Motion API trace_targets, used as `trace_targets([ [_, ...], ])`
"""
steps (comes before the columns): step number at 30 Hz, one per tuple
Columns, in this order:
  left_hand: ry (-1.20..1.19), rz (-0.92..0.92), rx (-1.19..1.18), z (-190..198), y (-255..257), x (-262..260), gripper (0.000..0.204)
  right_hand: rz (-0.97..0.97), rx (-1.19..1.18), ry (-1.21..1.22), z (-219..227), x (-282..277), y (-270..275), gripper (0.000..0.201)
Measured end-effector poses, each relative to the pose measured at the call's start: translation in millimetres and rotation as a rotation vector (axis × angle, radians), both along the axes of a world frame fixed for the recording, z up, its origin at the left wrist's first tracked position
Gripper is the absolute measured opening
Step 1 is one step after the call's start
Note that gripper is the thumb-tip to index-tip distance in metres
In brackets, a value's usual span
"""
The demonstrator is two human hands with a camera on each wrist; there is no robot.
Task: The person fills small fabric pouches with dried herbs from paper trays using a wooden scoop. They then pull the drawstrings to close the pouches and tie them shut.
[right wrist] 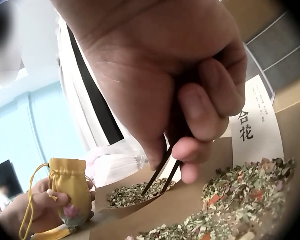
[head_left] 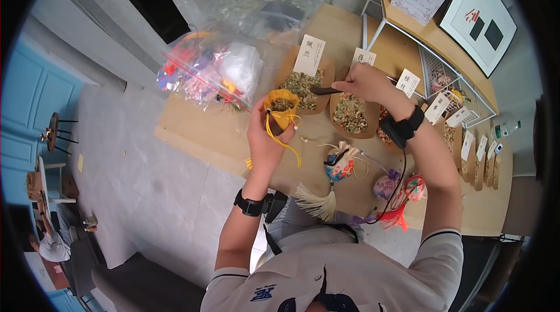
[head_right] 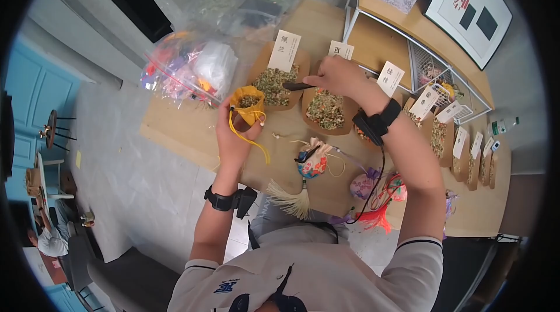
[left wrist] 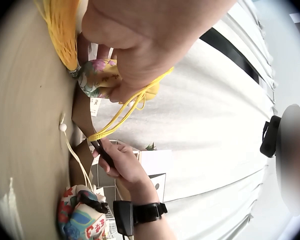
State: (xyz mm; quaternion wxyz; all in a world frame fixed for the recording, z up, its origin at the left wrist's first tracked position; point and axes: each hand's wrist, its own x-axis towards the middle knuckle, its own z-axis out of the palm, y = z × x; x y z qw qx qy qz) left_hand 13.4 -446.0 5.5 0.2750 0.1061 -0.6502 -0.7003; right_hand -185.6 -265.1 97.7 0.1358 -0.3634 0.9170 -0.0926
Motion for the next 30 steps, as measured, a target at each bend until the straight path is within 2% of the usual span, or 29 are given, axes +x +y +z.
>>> trace_targets([
  [8, 0.013, -0.009, 0.023, 1.1, 0.0, -1.1, 0.067, 0.029, -0.051, -0.100, -10.8, 11.2, -28.3, 0.051],
  [11, 0.005, -0.022, 0.058, 5.1, 0.0, 0.7, 0.066, 0.145, -0.080, 0.047, -16.3, 17.2, -34.4, 0.051],
  [14, -0.003, -0.024, 0.067, 7.6, -0.4, 1.5, 0.066, 0.153, -0.120, 0.236, -20.9, 33.6, -34.8, 0.050],
  [17, -0.002, -0.021, 0.060, 6.1, -1.2, 1.9, 0.066, 0.166, -0.031, 0.318, -26.2, 42.0, -34.9, 0.048],
  [23, 0.006, -0.012, 0.057, 4.2, -0.5, 0.7, 0.065, 0.229, 0.059, 0.415, -26.3, 54.6, -30.8, 0.047],
  [30, 0.008, -0.006, 0.043, 4.5, 0.0, 0.6, 0.065, 0.242, -0.014, 0.434, -28.2, 54.3, -28.5, 0.050],
])
